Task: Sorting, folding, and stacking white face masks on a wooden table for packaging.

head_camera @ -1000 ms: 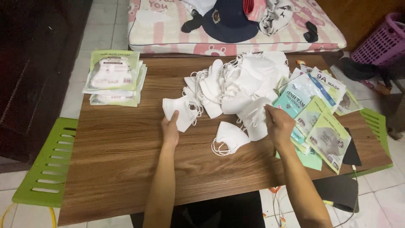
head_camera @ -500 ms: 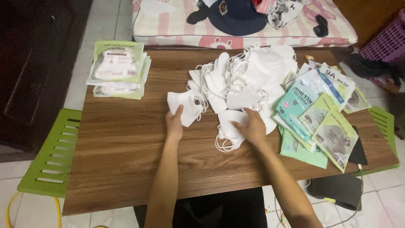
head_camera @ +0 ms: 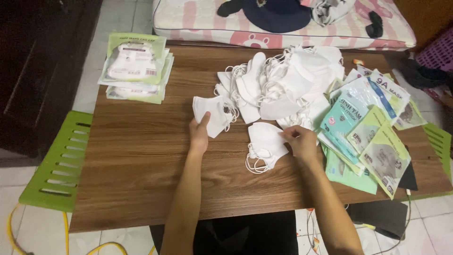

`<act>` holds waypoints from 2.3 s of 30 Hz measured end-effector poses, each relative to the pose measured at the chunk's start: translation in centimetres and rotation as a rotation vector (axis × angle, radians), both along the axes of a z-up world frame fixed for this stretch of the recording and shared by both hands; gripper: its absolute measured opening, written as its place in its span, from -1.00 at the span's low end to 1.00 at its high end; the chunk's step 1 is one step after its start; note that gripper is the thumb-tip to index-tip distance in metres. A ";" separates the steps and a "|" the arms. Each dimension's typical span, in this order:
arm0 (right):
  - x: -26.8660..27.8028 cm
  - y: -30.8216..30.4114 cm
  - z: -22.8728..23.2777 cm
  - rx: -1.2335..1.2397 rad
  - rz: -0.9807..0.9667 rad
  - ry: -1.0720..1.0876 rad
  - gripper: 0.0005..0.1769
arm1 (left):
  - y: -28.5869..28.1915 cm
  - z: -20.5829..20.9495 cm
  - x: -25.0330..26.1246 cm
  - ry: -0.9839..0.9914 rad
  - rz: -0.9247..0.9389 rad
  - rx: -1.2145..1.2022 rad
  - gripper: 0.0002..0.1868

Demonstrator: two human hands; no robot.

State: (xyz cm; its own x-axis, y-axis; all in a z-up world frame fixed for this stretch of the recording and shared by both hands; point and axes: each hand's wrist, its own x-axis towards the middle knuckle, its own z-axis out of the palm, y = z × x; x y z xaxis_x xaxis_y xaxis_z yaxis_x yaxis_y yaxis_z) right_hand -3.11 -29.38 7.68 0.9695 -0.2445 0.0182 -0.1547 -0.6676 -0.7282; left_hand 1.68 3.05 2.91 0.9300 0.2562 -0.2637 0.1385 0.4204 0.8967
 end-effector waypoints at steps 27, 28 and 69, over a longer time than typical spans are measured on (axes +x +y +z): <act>-3.6 0.2 3.1 1.125 0.298 -0.479 -0.65 | 0.6 -1.5 0.2 -0.027 -0.144 0.033 -0.52; -3.7 2.7 4.2 1.130 0.294 -0.479 -0.65 | 0.7 -1.2 -0.1 -0.025 -0.147 0.039 -0.52; 2.2 4.7 4.7 -0.281 0.439 0.132 -0.37 | 1.3 0.5 -0.1 0.044 0.073 -0.044 -0.44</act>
